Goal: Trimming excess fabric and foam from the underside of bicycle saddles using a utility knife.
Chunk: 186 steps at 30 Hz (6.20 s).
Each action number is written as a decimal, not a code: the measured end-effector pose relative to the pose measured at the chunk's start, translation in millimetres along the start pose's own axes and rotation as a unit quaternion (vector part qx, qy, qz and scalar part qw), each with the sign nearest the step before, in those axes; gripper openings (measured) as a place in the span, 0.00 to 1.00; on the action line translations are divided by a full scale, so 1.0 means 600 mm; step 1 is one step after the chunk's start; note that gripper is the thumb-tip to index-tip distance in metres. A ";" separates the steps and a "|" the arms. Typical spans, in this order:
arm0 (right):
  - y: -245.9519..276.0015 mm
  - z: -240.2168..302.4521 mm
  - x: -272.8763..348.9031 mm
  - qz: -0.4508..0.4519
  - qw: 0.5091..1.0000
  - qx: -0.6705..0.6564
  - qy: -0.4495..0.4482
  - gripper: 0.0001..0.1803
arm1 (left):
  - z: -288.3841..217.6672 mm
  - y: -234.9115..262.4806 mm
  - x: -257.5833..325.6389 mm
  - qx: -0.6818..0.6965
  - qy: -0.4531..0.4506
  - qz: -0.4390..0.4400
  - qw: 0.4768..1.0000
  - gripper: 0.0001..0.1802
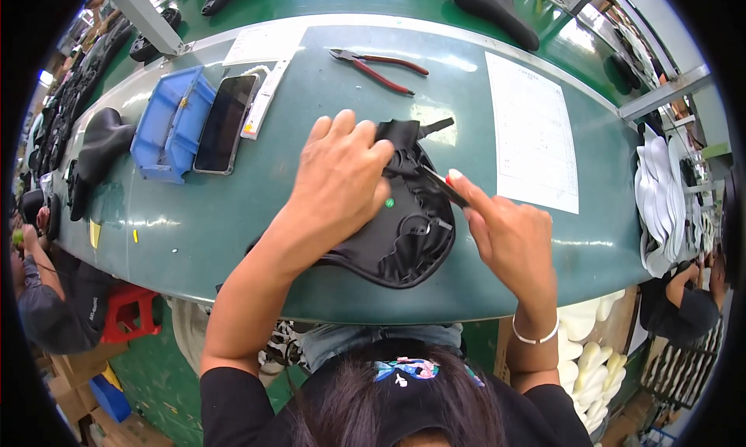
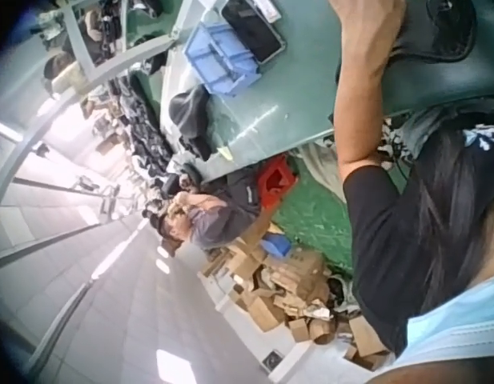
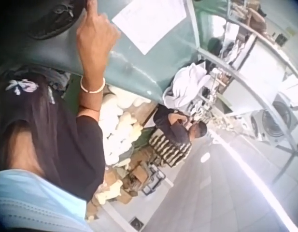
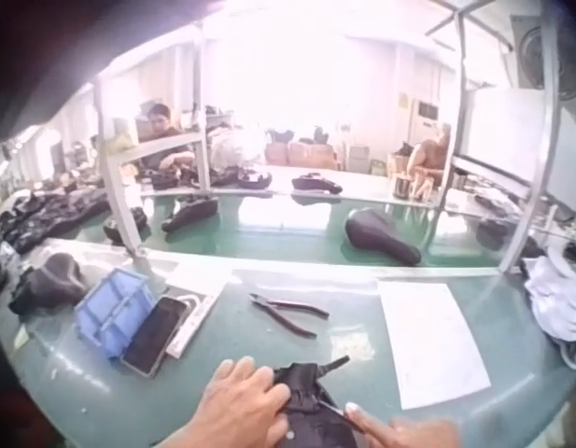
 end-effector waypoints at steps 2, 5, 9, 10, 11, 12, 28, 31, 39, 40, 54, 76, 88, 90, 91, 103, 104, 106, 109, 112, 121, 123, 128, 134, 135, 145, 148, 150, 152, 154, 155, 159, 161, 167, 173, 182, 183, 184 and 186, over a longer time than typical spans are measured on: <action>0.003 -0.005 -0.009 -0.002 1.000 -0.017 0.014 0.27 | 0.015 -0.030 -0.006 0.015 0.039 -0.077 0.996 0.07; 0.018 0.010 0.036 0.039 0.999 0.025 -0.010 0.26 | 0.033 -0.039 -0.002 0.088 0.160 -0.165 0.969 0.07; 0.029 0.002 0.050 0.043 0.999 0.027 -0.003 0.25 | 0.057 -0.040 0.009 0.249 0.297 -0.151 0.909 0.16; 0.030 -0.010 0.032 0.041 0.999 0.027 0.020 0.25 | 0.051 -0.032 0.012 0.424 0.377 -0.090 0.819 0.18; 0.032 -0.023 0.012 0.039 0.998 0.027 0.044 0.25 | 0.038 -0.027 0.021 0.577 0.439 -0.026 0.688 0.22; 0.043 -0.038 -0.008 0.050 0.997 0.046 0.049 0.25 | 0.017 -0.017 0.033 0.608 0.464 0.042 0.643 0.26; 0.061 -0.022 0.106 0.107 0.987 0.058 0.100 0.32 | 0.082 0.149 0.045 0.740 0.119 -0.081 0.657 0.32; 0.064 -0.038 0.113 0.094 0.992 0.062 0.061 0.31 | 0.005 0.032 0.027 0.127 -0.029 0.222 0.966 0.29; 0.031 -0.032 0.173 0.078 0.997 -0.018 0.009 0.32 | -0.072 0.012 -0.022 0.738 0.230 0.013 0.634 0.15; 0.022 -0.031 0.189 0.087 0.993 -0.071 -0.026 0.31 | -0.076 0.022 -0.032 0.740 0.228 0.016 0.632 0.15; -0.047 -0.042 0.268 -0.012 0.826 -0.494 -0.272 0.31 | -0.028 0.027 0.031 0.293 0.293 -0.148 0.898 0.18; -0.060 -0.139 0.046 -0.175 0.820 -0.494 -0.231 0.22 | 0.089 0.056 0.049 0.366 0.142 0.298 0.870 0.15; -0.143 -0.351 -0.388 -0.277 0.694 -0.651 -0.132 0.27 | 0.020 -0.217 -0.049 0.291 0.190 -0.025 0.937 0.09; -0.154 -0.371 -0.443 -0.286 0.655 -0.687 -0.129 0.28 | 0.029 -0.217 -0.052 0.355 0.190 -0.056 0.914 0.10; -0.152 -0.376 -0.468 -0.279 0.657 -0.688 -0.129 0.28 | 0.029 -0.214 -0.056 0.354 0.198 -0.057 0.912 0.10; -0.158 -0.228 -0.617 -0.026 0.554 -0.829 -0.075 0.30 | 0.035 -0.215 -0.059 0.381 0.227 -0.023 0.896 0.11; -0.157 -0.210 -0.617 -0.032 0.569 -0.817 -0.083 0.30 | 0.034 -0.215 -0.057 0.378 0.229 -0.024 0.897 0.11; -0.159 -0.201 -0.620 -0.040 0.583 -0.809 -0.067 0.31 | 0.032 -0.214 -0.061 0.393 0.229 -0.030 0.890 0.11; -0.157 -0.190 -0.624 -0.004 0.670 -0.740 -0.051 0.32 | 0.028 -0.208 -0.060 0.394 0.241 0.018 0.887 0.11; -0.158 -0.157 -0.677 0.004 0.758 -0.645 -0.098 0.34 | 0.031 -0.210 -0.059 0.381 0.243 -0.009 0.892 0.11; -0.175 -0.155 -0.714 0.041 0.793 -0.599 -0.105 0.27 | 0.033 -0.211 -0.057 0.409 0.244 -0.003 0.879 0.10; -0.191 -0.161 -0.702 0.037 0.754 -0.646 -0.117 0.27 | 0.036 -0.208 -0.052 0.403 0.244 0.001 0.882 0.11; -0.167 -0.230 -0.701 -0.047 0.647 -0.760 -0.033 0.25 | 0.019 -0.207 -0.076 0.425 0.213 -0.005 0.880 0.12; -0.189 -0.052 -0.732 0.015 0.765 -0.634 -0.111 0.25 | 0.050 -0.207 -0.045 0.401 0.265 0.038 0.876 0.12; -0.192 -0.041 -0.744 0.033 0.817 -0.564 -0.117 0.26 | 0.049 -0.202 -0.049 0.399 0.258 0.042 0.879 0.12; -0.181 -0.079 -0.720 -0.014 0.866 -0.485 -0.117 0.23 | 0.050 -0.205 -0.058 0.423 0.234 0.048 0.874 0.13; -0.142 -0.149 -0.651 -0.090 0.775 -0.602 -0.170 0.15 | 0.040 -0.216 -0.061 0.424 0.232 0.017 0.875 0.12; -0.121 -0.198 -0.614 -0.038 0.743 -0.644 -0.177 0.14 | 0.041 -0.206 -0.067 0.428 0.233 0.032 0.872 0.13; -0.122 -0.203 -0.593 -0.045 0.720 -0.661 -0.206 0.13 | 0.048 -0.203 -0.062 0.410 0.252 0.050 0.875 0.14; -0.112 -0.206 -0.598 -0.073 0.707 -0.685 -0.159 0.14 | 0.041 -0.201 -0.067 0.400 0.247 0.045 0.881 0.13; -0.106 -0.204 -0.606 -0.096 0.693 -0.706 -0.112 0.14 | 0.037 -0.201 -0.069 0.389 0.247 0.039 0.887 0.13; -0.137 -0.111 -0.659 0.096 0.576 -0.806 -0.096 0.25 | 0.032 -0.207 -0.067 0.370 0.246 0.038 0.895 0.13; -0.167 -0.024 -0.682 0.059 0.573 -0.797 -0.183 0.28 | 0.045 -0.204 -0.054 0.376 0.251 0.041 0.891 0.13; -0.228 0.028 -0.772 0.004 0.492 -0.850 -0.186 0.20 | 0.034 -0.230 -0.049 0.356 0.269 0.092 0.890 0.13; -0.228 -0.029 -0.801 -0.084 0.469 -0.874 -0.092 0.18 | 0.030 -0.222 -0.063 0.391 0.244 0.072 0.885 0.10; -0.022 -0.142 -0.520 -0.108 0.524 -0.842 -0.066 0.18 | 0.047 -0.198 -0.070 0.450 0.234 0.024 0.862 0.12; -0.001 -0.143 -0.466 -0.114 0.566 -0.815 -0.054 0.20 | 0.044 -0.193 -0.074 0.449 0.238 0.002 0.861 0.11; 0.018 -0.144 -0.417 -0.121 0.606 -0.783 -0.069 0.20 | 0.040 -0.187 -0.077 0.448 0.239 -0.020 0.861 0.09; 0.056 -0.122 -0.322 -0.110 0.685 -0.715 -0.088 0.21 | 0.035 -0.191 -0.073 0.442 0.243 0.001 0.864 0.14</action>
Point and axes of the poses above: each hand's wrist, its own x-axis away from the middle knuckle, its own y-axis out of the back of the hand, z = x × y, the point moved 2 cm from there along -x, towards the middle knuckle, and after that the axes turned 9 degrees about -x, right-handed, at the moved point
